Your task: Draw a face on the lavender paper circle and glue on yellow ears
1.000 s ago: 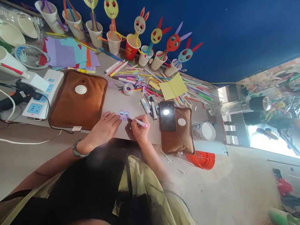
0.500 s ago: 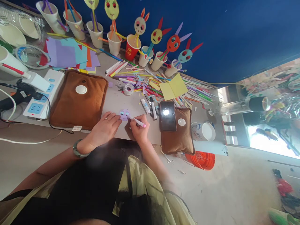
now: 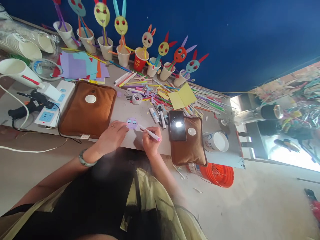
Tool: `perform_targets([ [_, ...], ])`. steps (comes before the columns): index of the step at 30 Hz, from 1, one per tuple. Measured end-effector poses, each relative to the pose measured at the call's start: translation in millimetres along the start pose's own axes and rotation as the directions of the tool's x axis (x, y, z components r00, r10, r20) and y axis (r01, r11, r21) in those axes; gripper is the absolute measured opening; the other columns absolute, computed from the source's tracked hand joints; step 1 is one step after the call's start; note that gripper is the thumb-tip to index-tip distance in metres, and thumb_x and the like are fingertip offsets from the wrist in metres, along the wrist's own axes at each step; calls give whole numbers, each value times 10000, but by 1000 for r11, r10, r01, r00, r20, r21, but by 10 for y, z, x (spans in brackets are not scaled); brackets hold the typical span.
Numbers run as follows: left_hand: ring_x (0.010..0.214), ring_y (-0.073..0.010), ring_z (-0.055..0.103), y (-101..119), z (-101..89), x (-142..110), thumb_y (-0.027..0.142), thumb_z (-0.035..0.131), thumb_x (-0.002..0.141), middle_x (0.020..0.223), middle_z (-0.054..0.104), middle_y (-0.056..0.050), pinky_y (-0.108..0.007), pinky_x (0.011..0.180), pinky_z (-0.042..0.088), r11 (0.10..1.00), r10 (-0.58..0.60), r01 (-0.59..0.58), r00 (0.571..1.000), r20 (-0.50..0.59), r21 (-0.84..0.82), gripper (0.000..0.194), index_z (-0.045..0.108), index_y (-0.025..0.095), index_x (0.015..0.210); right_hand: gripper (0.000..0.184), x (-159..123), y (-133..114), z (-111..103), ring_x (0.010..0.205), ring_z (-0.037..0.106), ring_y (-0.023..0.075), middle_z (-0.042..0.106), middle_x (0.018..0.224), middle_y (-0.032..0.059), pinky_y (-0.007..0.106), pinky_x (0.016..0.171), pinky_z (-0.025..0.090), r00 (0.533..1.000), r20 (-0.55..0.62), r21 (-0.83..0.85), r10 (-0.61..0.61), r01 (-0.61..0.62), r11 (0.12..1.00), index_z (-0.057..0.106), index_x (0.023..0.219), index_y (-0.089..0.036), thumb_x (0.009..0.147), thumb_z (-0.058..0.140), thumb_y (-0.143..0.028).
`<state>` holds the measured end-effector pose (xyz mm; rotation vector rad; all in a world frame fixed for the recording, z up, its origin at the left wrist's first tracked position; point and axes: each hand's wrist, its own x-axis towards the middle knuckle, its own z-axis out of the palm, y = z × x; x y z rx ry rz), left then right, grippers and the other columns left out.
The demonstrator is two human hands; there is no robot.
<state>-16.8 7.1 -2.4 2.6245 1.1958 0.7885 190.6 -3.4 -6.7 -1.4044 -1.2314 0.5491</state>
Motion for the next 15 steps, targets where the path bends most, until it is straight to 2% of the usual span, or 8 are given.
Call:
perform_targets([
  [4,1102,-242,636,-17,21,-29,211,363,1052,1138,693,-105,-465,1116,445,984,-119,109,991,-67,-139,284,597,176,1208,181,-16,-217,-28,543,676,154,564,576,-78,280,555,531,988,115,187,99,-120,975,518,792,-244,894,638,-330],
  [7,993,-239,657,-5,18,-34,280,387,1046,999,705,-74,-456,1059,471,951,-220,203,974,-49,-233,365,512,151,1363,172,-46,-395,-54,470,607,118,562,555,-87,259,515,510,961,237,266,140,-203,942,512,763,-243,885,622,-292],
  [11,882,-240,640,37,10,-43,270,434,1002,801,656,-11,-468,1038,465,937,-191,182,982,0,-296,575,323,91,1537,134,-94,-572,-71,478,595,114,579,554,-82,257,526,509,935,325,292,142,-242,925,526,770,-242,854,627,-262],
  [15,867,-236,634,81,1,-56,238,425,984,780,640,3,-479,1037,454,940,-154,134,987,-38,-313,637,247,107,1582,134,-113,-636,-73,514,616,125,586,563,-68,243,513,466,930,341,272,137,-237,932,531,765,-240,839,638,-270],
])
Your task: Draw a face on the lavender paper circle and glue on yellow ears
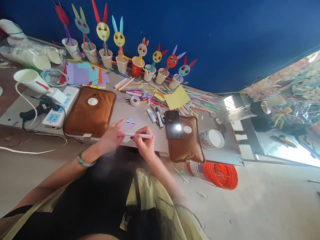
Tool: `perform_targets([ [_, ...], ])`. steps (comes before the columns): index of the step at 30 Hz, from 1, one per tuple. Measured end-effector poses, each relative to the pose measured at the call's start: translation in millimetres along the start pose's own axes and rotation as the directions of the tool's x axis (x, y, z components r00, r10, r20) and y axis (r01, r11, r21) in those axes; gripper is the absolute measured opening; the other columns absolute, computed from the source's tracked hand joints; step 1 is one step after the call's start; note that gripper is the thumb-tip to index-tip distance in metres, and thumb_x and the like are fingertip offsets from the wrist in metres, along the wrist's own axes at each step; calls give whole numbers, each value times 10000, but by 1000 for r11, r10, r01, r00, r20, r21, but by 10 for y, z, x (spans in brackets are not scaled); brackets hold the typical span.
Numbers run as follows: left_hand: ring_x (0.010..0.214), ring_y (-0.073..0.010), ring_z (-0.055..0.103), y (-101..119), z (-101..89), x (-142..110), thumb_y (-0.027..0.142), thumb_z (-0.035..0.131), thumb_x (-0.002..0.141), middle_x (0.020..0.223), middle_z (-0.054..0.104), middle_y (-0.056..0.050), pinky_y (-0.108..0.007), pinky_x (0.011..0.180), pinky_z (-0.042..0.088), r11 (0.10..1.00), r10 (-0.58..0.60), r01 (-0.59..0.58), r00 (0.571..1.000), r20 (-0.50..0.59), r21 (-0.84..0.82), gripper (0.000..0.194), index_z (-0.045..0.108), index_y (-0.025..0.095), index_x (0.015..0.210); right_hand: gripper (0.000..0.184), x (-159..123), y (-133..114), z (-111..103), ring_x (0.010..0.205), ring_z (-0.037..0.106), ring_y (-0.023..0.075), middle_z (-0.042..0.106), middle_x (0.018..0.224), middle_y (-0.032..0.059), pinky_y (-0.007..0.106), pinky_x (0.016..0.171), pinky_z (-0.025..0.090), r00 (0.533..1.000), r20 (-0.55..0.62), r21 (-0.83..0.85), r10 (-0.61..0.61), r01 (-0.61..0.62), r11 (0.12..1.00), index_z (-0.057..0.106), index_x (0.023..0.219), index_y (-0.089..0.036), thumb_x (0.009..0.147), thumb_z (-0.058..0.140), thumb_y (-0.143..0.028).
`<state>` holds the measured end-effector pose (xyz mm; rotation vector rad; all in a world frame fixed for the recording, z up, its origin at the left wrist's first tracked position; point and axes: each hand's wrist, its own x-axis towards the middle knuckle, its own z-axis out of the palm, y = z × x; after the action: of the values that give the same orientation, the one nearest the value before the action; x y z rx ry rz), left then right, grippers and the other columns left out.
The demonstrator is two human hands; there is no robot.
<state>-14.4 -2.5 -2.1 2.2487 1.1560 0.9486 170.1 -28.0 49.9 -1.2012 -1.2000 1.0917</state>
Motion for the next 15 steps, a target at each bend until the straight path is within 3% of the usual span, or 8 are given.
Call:
perform_targets([
  [6,848,-235,636,64,-28,-8,223,445,967,801,665,-6,-474,1009,476,997,67,-67,998,8,-44,674,221,123,1595,143,-38,-3,-4,504,583,110,607,582,-61,230,492,424,1000,11,-19,21,-21,1000,529,738,-237,818,645,-260],
  [12,888,-252,655,135,43,-109,182,460,896,876,706,-50,-449,974,506,994,100,-98,994,48,-52,703,298,129,1578,275,-73,-52,-54,409,470,84,672,578,-38,224,426,368,961,235,-10,143,-145,989,573,790,-224,870,717,-443],
  [15,897,-244,684,190,72,-184,229,461,923,1051,740,-104,-394,875,542,996,59,-57,998,31,-67,675,333,144,1580,363,-116,-58,-78,406,482,95,692,600,-31,225,394,340,935,299,62,191,-218,974,565,816,-232,850,753,-541],
])
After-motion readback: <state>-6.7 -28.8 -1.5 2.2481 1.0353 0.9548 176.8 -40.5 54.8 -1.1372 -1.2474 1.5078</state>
